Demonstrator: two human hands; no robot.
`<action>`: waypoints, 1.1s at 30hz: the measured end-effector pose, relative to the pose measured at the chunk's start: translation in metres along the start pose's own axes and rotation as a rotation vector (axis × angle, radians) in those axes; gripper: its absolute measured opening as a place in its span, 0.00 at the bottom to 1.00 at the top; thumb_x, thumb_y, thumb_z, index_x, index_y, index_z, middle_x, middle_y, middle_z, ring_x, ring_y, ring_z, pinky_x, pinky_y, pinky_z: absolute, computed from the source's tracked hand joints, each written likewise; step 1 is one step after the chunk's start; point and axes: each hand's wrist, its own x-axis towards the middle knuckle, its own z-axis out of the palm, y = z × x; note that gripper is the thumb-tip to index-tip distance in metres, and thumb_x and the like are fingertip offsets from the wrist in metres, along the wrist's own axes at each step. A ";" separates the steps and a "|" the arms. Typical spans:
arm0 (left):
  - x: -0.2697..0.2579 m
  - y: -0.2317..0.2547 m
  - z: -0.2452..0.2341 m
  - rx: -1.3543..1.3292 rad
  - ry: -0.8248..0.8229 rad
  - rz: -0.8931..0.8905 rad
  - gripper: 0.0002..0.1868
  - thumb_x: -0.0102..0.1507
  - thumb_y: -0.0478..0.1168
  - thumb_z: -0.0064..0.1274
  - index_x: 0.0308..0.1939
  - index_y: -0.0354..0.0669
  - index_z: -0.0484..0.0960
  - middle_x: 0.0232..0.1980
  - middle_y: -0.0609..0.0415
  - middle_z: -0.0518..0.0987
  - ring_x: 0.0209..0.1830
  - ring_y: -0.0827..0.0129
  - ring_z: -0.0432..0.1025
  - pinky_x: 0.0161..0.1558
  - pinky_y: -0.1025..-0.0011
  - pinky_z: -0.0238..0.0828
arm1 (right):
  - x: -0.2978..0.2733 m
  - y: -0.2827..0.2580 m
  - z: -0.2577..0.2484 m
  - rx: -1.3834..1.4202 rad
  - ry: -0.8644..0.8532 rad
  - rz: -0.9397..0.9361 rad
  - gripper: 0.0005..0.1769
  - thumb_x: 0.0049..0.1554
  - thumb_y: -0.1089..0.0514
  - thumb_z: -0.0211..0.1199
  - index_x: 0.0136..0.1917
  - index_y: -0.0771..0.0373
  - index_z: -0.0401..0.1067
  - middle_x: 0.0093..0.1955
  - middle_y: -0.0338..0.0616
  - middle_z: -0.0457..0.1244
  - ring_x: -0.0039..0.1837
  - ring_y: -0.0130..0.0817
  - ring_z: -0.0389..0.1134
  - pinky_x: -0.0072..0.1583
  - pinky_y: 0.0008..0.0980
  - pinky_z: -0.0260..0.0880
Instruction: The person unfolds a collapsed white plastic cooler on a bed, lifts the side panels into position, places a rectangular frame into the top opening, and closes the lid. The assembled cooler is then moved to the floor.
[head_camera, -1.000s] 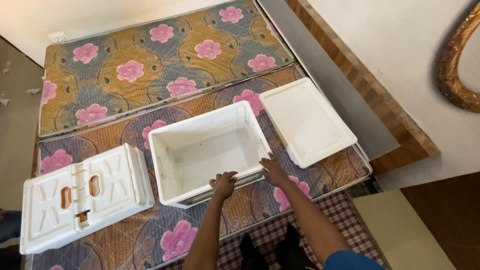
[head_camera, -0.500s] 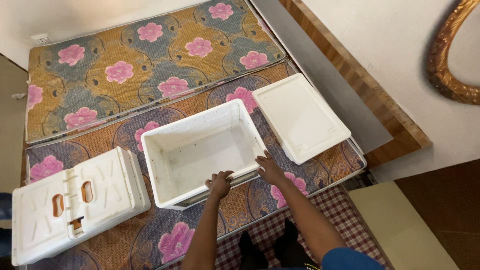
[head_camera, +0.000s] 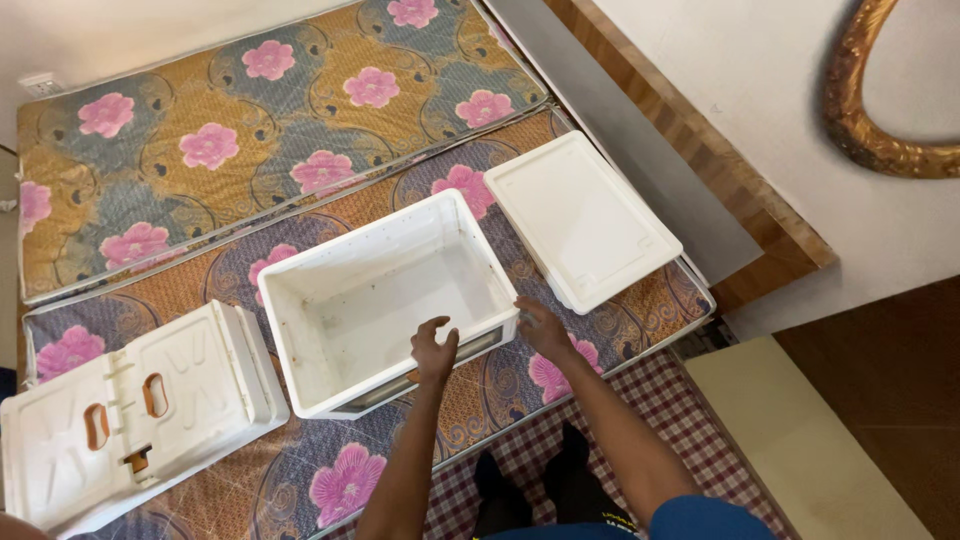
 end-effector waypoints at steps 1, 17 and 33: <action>-0.004 0.010 0.007 -0.047 0.076 0.108 0.22 0.58 0.47 0.58 0.56 0.49 0.81 0.61 0.51 0.76 0.65 0.50 0.62 0.66 0.50 0.55 | -0.001 0.004 -0.007 0.074 0.053 0.083 0.24 0.59 0.62 0.61 0.69 0.61 0.70 0.73 0.47 0.63 0.76 0.40 0.61 0.73 0.35 0.62; -0.032 0.079 0.163 -0.181 -0.311 0.492 0.30 0.60 0.42 0.58 0.65 0.37 0.72 0.64 0.37 0.74 0.66 0.41 0.67 0.67 0.51 0.63 | -0.050 0.086 -0.131 0.333 0.536 0.195 0.17 0.59 0.62 0.64 0.62 0.68 0.73 0.57 0.42 0.70 0.59 0.28 0.71 0.62 0.28 0.71; -0.009 0.043 0.296 -0.171 -0.420 -0.102 0.39 0.58 0.51 0.63 0.67 0.32 0.69 0.64 0.37 0.75 0.61 0.50 0.73 0.60 0.57 0.71 | -0.015 0.173 -0.194 0.663 0.531 0.555 0.16 0.59 0.54 0.63 0.58 0.63 0.70 0.44 0.39 0.65 0.42 0.25 0.66 0.43 0.27 0.71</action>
